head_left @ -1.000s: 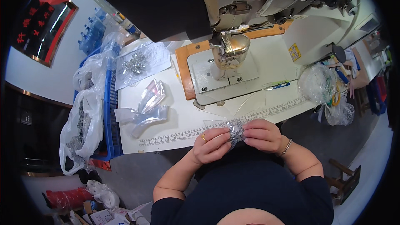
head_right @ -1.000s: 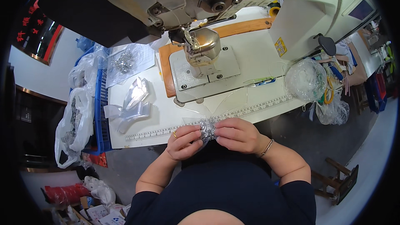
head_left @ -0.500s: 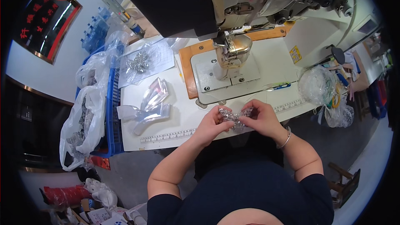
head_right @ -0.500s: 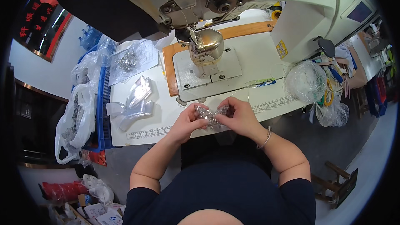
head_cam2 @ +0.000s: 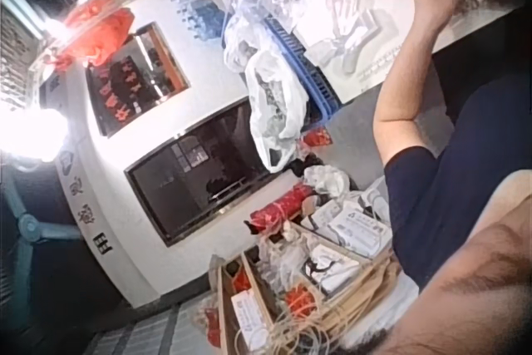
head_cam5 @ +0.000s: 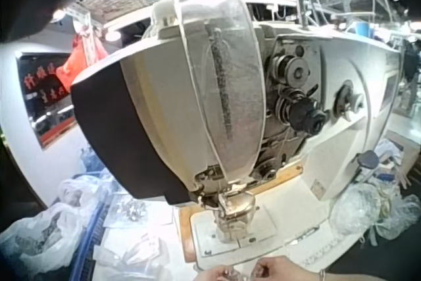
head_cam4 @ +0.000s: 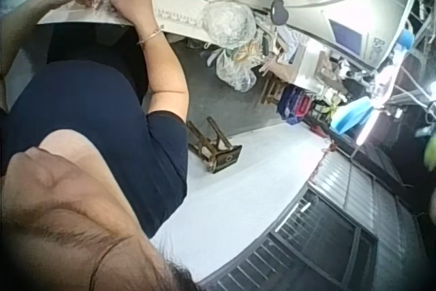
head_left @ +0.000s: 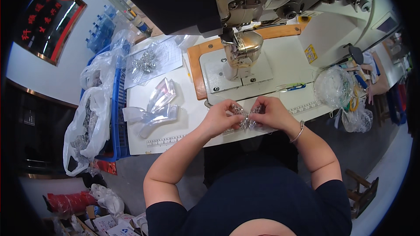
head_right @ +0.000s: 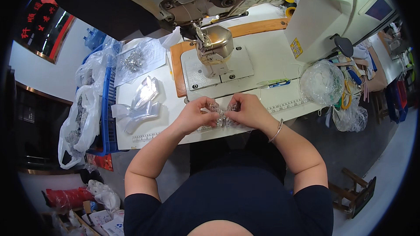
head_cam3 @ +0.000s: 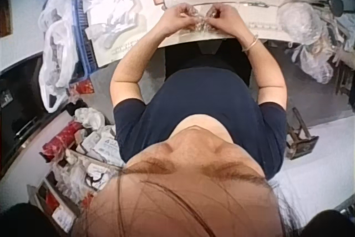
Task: The person handles small, shiny, star-shaped decorations, placing them under the needle of a sewing machine to stitch them. They repeatedly pick up the items, align them, and operate the machine to secure the decorations.
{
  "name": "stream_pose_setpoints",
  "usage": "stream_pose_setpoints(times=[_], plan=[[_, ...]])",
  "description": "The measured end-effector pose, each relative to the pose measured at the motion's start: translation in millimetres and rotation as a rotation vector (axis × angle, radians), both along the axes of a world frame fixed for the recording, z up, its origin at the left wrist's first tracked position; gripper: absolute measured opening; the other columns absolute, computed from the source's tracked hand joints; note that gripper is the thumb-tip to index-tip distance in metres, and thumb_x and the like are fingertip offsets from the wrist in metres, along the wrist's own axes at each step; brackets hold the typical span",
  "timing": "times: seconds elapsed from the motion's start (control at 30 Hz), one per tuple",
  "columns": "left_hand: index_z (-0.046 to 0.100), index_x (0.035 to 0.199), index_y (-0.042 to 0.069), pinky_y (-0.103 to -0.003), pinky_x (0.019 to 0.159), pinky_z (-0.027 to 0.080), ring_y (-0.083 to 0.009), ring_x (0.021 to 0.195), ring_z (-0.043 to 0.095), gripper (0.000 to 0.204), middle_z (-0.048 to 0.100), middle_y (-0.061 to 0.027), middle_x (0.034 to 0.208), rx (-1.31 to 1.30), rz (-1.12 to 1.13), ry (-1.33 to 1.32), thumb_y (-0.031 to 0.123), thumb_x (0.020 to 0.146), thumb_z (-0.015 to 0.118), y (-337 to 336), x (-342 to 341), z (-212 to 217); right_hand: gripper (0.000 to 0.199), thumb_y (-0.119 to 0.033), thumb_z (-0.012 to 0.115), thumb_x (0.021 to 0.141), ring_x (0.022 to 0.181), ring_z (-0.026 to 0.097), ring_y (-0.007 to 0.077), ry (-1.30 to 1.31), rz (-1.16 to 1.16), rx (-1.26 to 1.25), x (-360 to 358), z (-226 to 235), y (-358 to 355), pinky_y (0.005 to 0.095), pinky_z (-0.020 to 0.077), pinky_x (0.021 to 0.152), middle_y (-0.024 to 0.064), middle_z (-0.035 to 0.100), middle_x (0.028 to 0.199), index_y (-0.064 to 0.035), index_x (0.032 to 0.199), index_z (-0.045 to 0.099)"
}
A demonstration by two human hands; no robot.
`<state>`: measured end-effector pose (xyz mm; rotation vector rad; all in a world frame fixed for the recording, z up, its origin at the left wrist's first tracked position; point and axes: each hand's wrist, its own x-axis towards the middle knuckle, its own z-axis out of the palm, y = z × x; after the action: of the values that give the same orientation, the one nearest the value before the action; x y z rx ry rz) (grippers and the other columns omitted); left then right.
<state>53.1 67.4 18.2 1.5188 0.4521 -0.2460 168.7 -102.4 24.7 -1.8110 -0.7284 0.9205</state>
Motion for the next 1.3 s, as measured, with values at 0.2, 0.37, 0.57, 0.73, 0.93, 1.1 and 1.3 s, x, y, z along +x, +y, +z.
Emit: stream_pose_setpoints(times=[0.2,0.37,0.57,0.73,0.93,1.1,1.3], plan=[[0.051,0.108,0.001,-0.026,0.058,0.052,-0.0147,0.064,0.065,0.035,0.061,-0.0101,0.086,0.207,-0.004,-0.012,0.007,0.077,0.067,-4.9,-3.5,-4.3,0.019,-0.014,0.071,0.073,0.051,0.058,0.0092,-0.24,0.022,-0.001,-6.8,-14.3,-1.4,0.0236,0.046,0.05,0.0051,0.06,0.061,0.001,0.08,0.06],[0.051,0.107,0.001,-0.026,0.058,0.05,-0.0148,0.063,0.065,0.034,0.063,-0.0106,0.082,0.24,-0.03,-0.009,0.009,0.077,0.067,-4.4,-3.3,-5.4,0.02,-0.015,0.071,0.071,0.055,0.058,0.0106,-0.305,0.045,-0.025,-5.8,-15.8,-0.2,0.0253,0.0465,0.054,0.0069,0.062,0.064,0.0005,0.08,0.062],[0.051,0.103,0.001,-0.026,0.058,0.05,-0.0149,0.063,0.065,0.031,0.064,-0.0105,0.076,0.272,-0.07,0.036,0.01,0.076,0.066,-5.3,-2.6,2.8,0.019,-0.015,0.071,0.07,0.059,0.058,0.0117,-0.272,0.064,-0.046,-6.8,-11.0,0.9,0.0256,0.0467,0.058,0.0073,0.062,0.067,-0.0003,0.079,0.063],[0.051,0.102,-0.001,-0.026,0.058,0.05,-0.0148,0.061,0.064,0.033,0.064,-0.0108,0.074,0.266,-0.073,0.047,0.01,0.075,0.066,-5.2,-0.1,3.3,0.022,-0.018,0.071,0.069,0.061,0.059,0.0175,-0.345,0.062,-0.061,-7.6,-12.5,1.4,0.0286,0.0473,0.06,0.0106,0.062,0.068,-0.0003,0.079,0.062],[0.049,0.107,0.0,-0.026,0.059,0.051,-0.0149,0.065,0.065,0.039,0.062,-0.014,0.09,0.463,-0.062,-0.039,0.01,0.075,0.068,-6.8,-2.2,-1.4,0.025,-0.019,0.071,0.068,0.065,0.06,0.0278,-0.5,0.091,-0.068,-12.5,-10.2,4.9,0.0344,0.0479,0.061,0.0148,0.061,0.069,0.0002,0.079,0.058],[0.054,0.103,0.001,-0.032,0.07,0.05,-0.0224,0.086,0.062,0.034,0.057,-0.0151,0.103,0.986,0.12,-0.471,0.004,0.072,0.067,-34.4,-30.2,-5.5,0.033,-0.019,0.071,0.069,0.073,0.061,0.0342,-0.507,0.134,-0.145,-11.7,-4.8,7.2,0.0397,0.0486,0.066,0.0189,0.061,0.076,0.0006,0.088,0.053],[0.059,0.107,0.004,-0.036,0.086,0.045,-0.0283,0.104,0.055,0.035,0.056,-0.0121,0.105,1.292,-0.093,-0.691,0.002,0.072,0.059,-52.8,-48.1,-27.4,0.04,-0.021,0.074,0.068,0.075,0.061,0.0354,-0.53,0.094,-0.126,-12.8,-10.9,4.7,0.0397,0.0484,0.067,0.0191,0.061,0.078,0.0003,0.093,0.051]])
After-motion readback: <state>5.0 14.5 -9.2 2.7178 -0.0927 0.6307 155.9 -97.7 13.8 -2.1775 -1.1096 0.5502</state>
